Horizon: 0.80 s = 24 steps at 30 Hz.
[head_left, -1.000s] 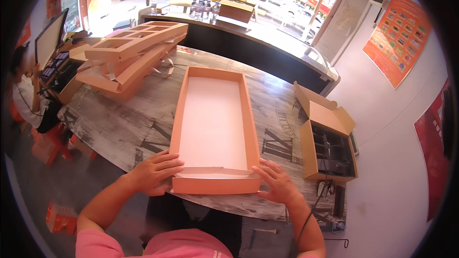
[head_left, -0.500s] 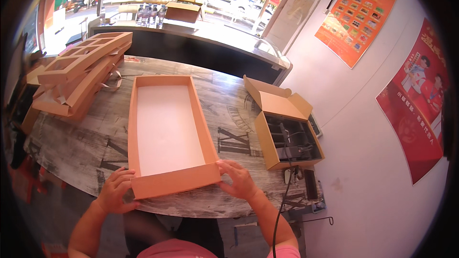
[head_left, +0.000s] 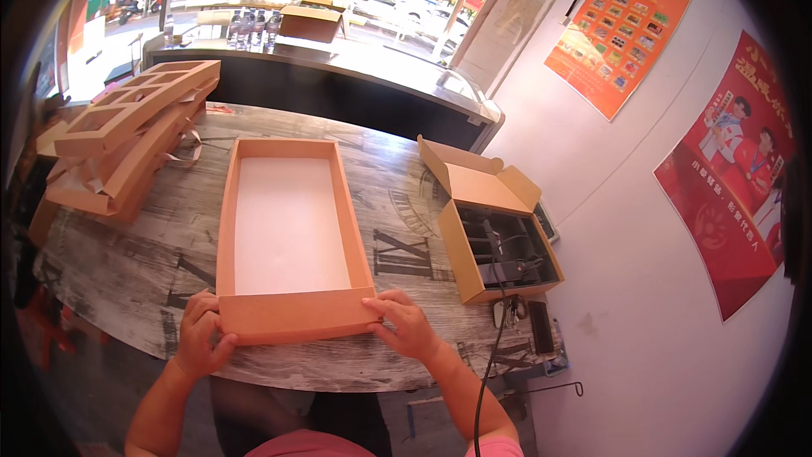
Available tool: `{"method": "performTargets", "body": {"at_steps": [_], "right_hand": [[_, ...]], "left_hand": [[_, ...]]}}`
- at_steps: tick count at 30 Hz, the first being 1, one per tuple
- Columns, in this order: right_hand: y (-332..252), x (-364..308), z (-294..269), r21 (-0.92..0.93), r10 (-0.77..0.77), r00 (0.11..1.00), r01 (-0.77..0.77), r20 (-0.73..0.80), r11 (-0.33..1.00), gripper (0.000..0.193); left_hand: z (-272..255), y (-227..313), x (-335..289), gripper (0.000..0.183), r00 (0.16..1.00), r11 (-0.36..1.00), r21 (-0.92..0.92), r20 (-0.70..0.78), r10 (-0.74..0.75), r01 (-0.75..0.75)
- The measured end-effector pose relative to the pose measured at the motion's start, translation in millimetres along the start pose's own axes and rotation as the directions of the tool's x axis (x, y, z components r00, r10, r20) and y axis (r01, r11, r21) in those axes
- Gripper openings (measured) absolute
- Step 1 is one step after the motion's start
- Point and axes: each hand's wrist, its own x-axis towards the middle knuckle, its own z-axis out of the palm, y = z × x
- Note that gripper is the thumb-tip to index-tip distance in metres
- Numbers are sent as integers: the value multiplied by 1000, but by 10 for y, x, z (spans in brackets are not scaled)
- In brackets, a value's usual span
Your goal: The person assembles cardboard boxes by hand by folding the sides and inserting cardboard dividers into the trays.
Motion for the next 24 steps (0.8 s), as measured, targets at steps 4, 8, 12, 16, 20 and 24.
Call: {"method": "performTargets", "body": {"at_steps": [4,8,12,16,20,24], "right_hand": [[-6,-24,23,-91,-38,999,36,-23,995,49],[-3,-54,61,-139,-72,996,64,-59,988,45],[-12,-43,72,-140,-83,992,70,-90,988,42],[-15,-120,81,-69,27,997,-32,-71,997,39],[-24,-120,66,-137,20,999,-25,-36,990,38],[-47,-104,83,-274,-32,999,30,-5,961,35]], "left_hand": [[-9,-45,1,24,1000,1000,9,30,5,-6],[4,-132,-41,25,1000,1000,-22,14,-4,5],[68,-115,-34,25,995,995,-78,-76,-65,59],[20,-107,10,22,1000,1000,-16,-5,-12,12],[29,-49,18,20,999,1000,21,-37,19,-18],[22,-11,44,20,998,999,38,-54,37,-35]]}}
